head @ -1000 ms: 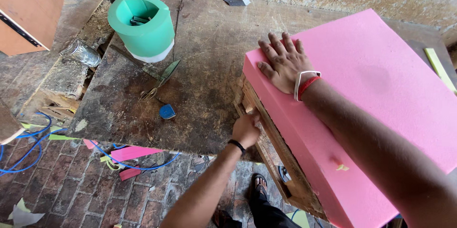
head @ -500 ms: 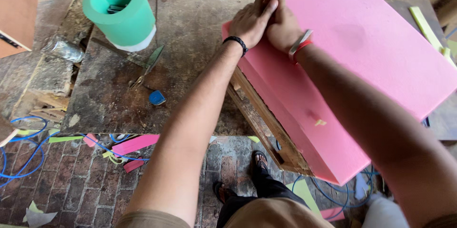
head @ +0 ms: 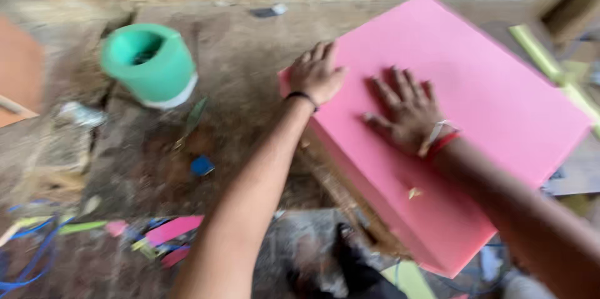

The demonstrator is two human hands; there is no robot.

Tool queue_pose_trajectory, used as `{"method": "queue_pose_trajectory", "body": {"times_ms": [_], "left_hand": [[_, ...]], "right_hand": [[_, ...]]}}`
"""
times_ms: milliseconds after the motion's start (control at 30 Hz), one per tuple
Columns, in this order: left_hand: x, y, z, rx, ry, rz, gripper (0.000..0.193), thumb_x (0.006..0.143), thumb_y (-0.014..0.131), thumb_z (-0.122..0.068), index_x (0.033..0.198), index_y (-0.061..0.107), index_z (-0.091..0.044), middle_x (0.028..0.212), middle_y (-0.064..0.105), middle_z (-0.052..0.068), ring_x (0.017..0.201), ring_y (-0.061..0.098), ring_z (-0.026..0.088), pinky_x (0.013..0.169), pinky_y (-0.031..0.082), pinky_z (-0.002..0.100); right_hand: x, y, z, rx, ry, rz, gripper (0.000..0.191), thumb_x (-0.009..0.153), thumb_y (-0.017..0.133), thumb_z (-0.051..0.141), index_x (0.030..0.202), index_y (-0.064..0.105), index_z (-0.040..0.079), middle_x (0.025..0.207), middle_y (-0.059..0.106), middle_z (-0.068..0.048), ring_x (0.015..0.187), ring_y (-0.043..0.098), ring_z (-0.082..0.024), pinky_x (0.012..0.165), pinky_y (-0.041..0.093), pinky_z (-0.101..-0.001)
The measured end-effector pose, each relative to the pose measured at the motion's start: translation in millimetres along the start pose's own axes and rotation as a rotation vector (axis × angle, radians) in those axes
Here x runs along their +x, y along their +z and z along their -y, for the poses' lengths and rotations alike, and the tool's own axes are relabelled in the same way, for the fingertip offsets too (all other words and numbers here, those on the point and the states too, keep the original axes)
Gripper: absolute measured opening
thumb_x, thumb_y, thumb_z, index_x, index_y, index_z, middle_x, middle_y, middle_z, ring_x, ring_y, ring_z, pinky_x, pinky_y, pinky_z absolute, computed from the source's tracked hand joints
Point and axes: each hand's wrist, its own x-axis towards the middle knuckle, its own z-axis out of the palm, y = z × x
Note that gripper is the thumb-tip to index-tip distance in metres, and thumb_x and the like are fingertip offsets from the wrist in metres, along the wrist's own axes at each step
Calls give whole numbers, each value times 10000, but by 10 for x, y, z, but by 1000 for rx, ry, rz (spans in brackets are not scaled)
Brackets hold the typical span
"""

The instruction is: The person sprays adhesive onto a yellow foam sheet and a pink foam sheet using a pneumatic spray gun, refills the spray gun from a metal can, then places the pink foam sheet onto a wooden frame and presses it down by hand.

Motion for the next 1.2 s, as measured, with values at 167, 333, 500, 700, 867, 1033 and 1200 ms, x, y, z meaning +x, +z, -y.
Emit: {"method": "queue_pose_trajectory", "body": {"times_ms": [167, 333, 500, 700, 867, 1033, 1200], "left_hand": [[-16, 22, -166, 42, 57, 38, 862, 985, 470, -674, 1619, 169, -173, 1624, 283, 207, 1460, 335, 402, 1206, 230, 563], [33, 74, -91, 85, 27, 75, 835, 996, 460, -669, 1630, 176, -206, 1612, 326, 238, 1459, 366, 415, 1200, 283, 569], [3, -12, -93, 114, 20, 48, 820, 982, 449, -712, 1606, 190, -247, 1594, 319, 237, 1447, 347, 429, 1162, 276, 610], [-172, -264, -160, 95, -115, 76, 838, 934, 438, -762, 1586, 282, -259, 1554, 405, 228, 1411, 427, 408, 1158, 330, 584], [-217, -352, -230, 128, -221, 65, 850, 945, 429, -788, 1557, 363, -201, 1534, 451, 231, 1424, 439, 404, 1193, 314, 578], [-426, -437, -288, 129, -393, -1, 867, 956, 415, -771, 1573, 292, -175, 1564, 362, 267, 1445, 364, 436, 1142, 302, 639], [-952, -373, -564, 155, -516, 48, 1010, 975, 370, -770, 1641, 63, -77, 1562, 261, 413, 1415, 373, 518, 1112, 411, 578]], "right_hand": [[-39, -205, -34, 108, 38, 121, 913, 901, 256, 816, 1640, 148, 291, 1685, 112, -190, 1537, 82, -413, 1195, 64, -649], [20, -158, -115, 178, -30, 148, 930, 875, 269, 825, 1646, 149, 320, 1706, 72, -175, 1563, 34, -395, 1205, 36, -641], [25, -289, -25, 181, 10, 203, 922, 883, 309, 828, 1630, 126, 321, 1703, 47, -130, 1569, 24, -356, 1217, -3, -611], [-1305, -603, 85, 328, -31, 137, 716, 986, 498, 593, 1611, 370, 268, 1716, 190, -112, 1587, 131, -322, 1247, 41, -625], [-2244, -99, -161, 623, 281, -492, 612, 1026, 526, 553, 1485, 582, 151, 1712, 317, -171, 1616, 144, -421, 1292, 126, -624], [-1669, 416, -912, 568, 46, -545, 569, 1019, 463, 454, 1496, 597, 173, 1694, 395, -117, 1653, 162, -330, 1342, 123, -591], [-686, -79, -1977, 481, 122, 26, 548, 1049, 365, 546, 1549, 482, 355, 1728, 263, -27, 1634, 74, -316, 1334, 37, -553]]}}
